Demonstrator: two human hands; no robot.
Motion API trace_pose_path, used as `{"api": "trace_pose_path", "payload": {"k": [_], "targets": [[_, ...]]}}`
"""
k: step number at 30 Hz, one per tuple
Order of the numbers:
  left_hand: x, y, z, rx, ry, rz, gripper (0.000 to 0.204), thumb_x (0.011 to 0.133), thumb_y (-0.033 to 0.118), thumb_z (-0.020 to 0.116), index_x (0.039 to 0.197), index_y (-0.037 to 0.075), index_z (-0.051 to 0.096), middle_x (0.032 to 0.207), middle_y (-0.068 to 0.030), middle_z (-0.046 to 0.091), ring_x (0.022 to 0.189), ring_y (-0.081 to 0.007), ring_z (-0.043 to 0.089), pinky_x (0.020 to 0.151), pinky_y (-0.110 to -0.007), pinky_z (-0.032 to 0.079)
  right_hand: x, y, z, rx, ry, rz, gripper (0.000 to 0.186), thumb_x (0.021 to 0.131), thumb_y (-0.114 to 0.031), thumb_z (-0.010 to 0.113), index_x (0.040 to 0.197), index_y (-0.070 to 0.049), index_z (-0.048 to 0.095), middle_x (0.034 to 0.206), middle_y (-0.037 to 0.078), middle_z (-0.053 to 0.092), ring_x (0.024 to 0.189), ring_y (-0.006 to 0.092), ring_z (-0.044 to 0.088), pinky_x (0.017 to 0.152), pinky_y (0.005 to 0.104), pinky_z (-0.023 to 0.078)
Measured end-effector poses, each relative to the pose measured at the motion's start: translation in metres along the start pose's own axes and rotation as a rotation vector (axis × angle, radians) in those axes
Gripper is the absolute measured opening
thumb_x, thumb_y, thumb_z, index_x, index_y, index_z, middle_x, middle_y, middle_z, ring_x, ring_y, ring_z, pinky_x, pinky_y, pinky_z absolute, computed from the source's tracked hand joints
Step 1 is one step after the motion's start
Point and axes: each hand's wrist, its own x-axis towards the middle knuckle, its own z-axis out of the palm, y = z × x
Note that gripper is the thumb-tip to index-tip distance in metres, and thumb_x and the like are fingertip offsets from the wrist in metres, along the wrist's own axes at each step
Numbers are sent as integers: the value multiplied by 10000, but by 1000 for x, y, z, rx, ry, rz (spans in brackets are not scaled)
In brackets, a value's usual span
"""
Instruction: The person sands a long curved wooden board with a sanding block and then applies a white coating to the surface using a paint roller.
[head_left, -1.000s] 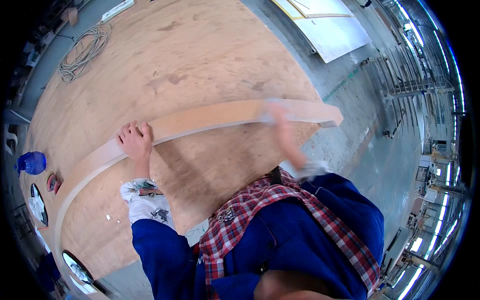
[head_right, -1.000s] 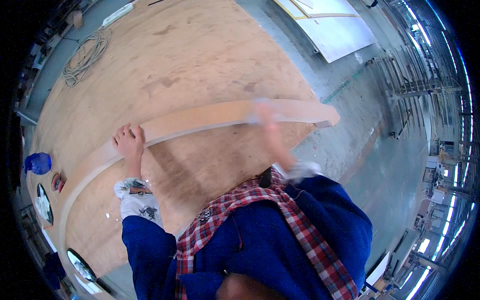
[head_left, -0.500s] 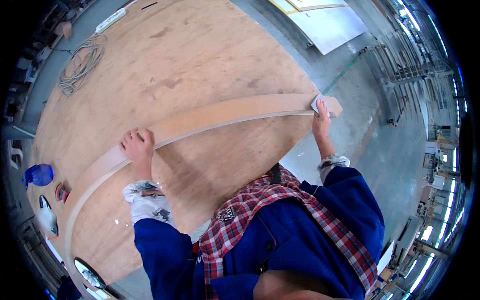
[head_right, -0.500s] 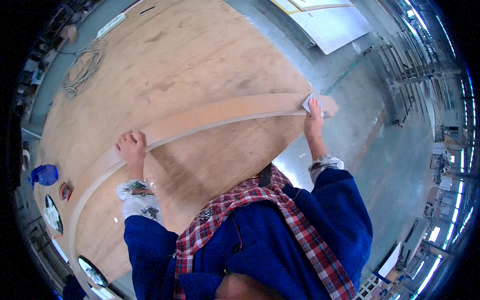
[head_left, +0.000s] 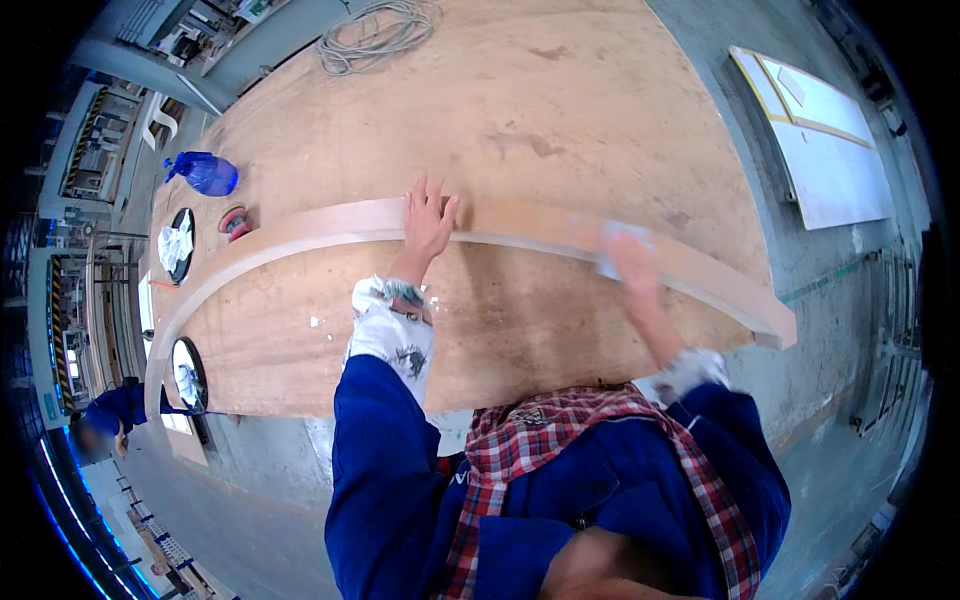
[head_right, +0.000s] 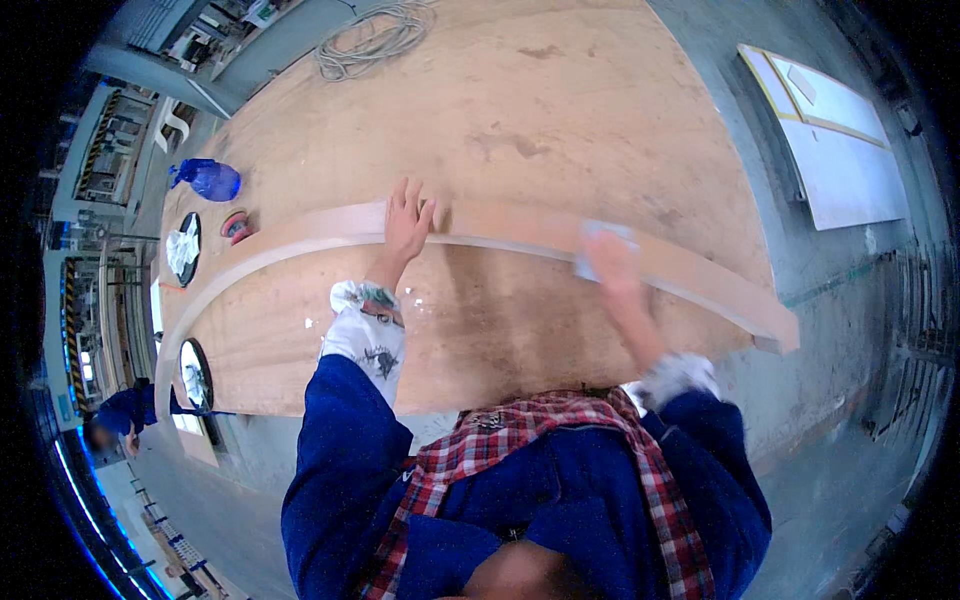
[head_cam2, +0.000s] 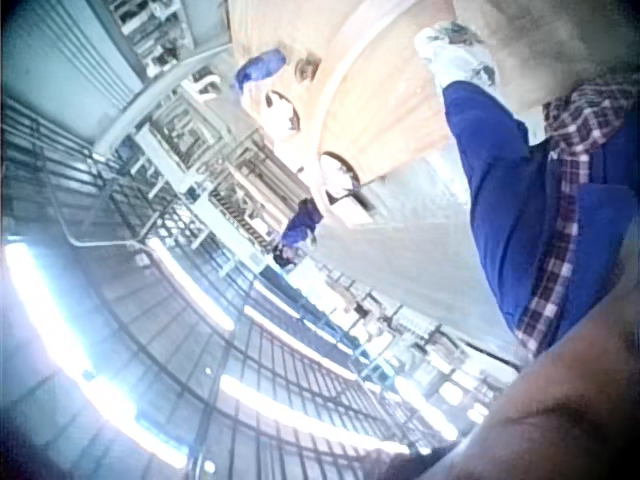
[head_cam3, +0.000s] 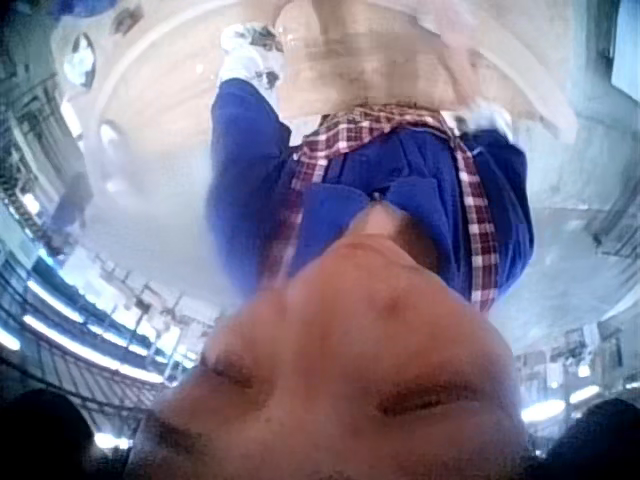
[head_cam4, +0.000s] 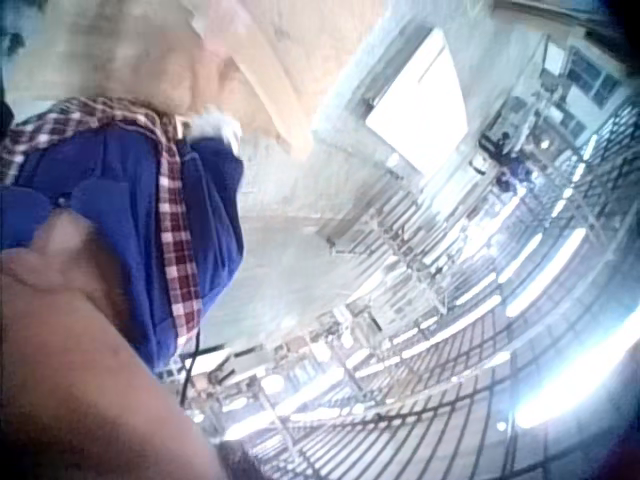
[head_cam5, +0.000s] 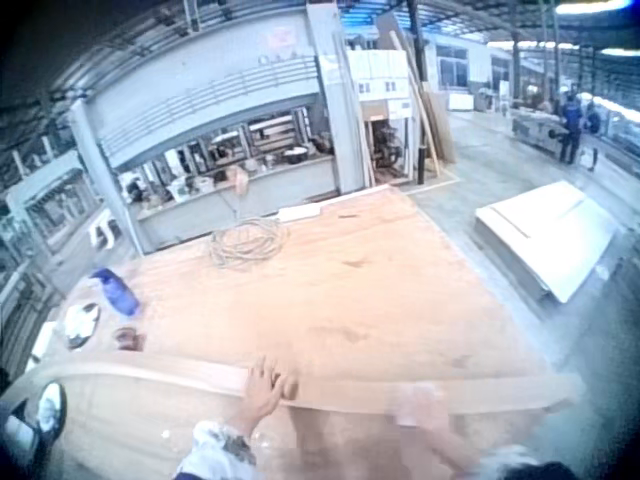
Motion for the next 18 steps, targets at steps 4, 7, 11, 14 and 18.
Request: {"api": "trace_pose_path", "payload": {"k": [4, 7, 11, 14, 18], "targets": [[-9, -76, -32, 64, 18, -112, 499, 873, 389, 403, 1247, 60, 413, 1305, -206, 350, 1229, -340, 293, 1022, -463, 194, -93, 72, -79, -199, 60, 377, 484, 814, 11, 426, 1290, -55, 368, 1328, 174, 354, 1244, 308, 317, 1050, 392, 199], [-8, -177, -60, 259, 9, -262, 508, 881, 402, 371, 1254, 59, 404, 1319, -197, 344, 1240, -331, 288, 1040, -456, 167, -78, 44, -76, -312, 66, 661, 452, 825, -3, 445, 1272, -39, 386, 1318, 177, 367, 1239, 297, 325, 1050, 380, 203], [-5, -243, -74, 355, -19, -235, 516, 890, 396, 335, 1271, 50, 371, 1335, -175, 328, 1275, -313, 232, 1044, -479, 131, -29, -1, 18, -48, 216, 586, 402, 862, -50, 421, 1264, -50, 404, 1327, 140, 369, 1250, 267, 307, 1046, 368, 202], [-12, -249, -72, 349, -1, -241, 499, 895, 382, 322, 1267, 54, 370, 1339, -158, 324, 1284, -307, 213, 1041, -493, 121, 74, -134, 120, 60, 168, 428, 393, 888, -109, 364, 1278, -63, 383, 1345, 123, 342, 1267, 262, 273, 1050, 377, 183], [2, -224, -73, 328, 33, -193, 474, 891, 369, 326, 1242, 58, 393, 1316, -145, 358, 1269, -309, 240, 1031, -493, 142, 156, -218, 258, 29, 69, 209, 421, 887, -135, 298, 1302, -76, 336, 1346, 139, 322, 1273, 280, 253, 1059, 413, 164]]}}
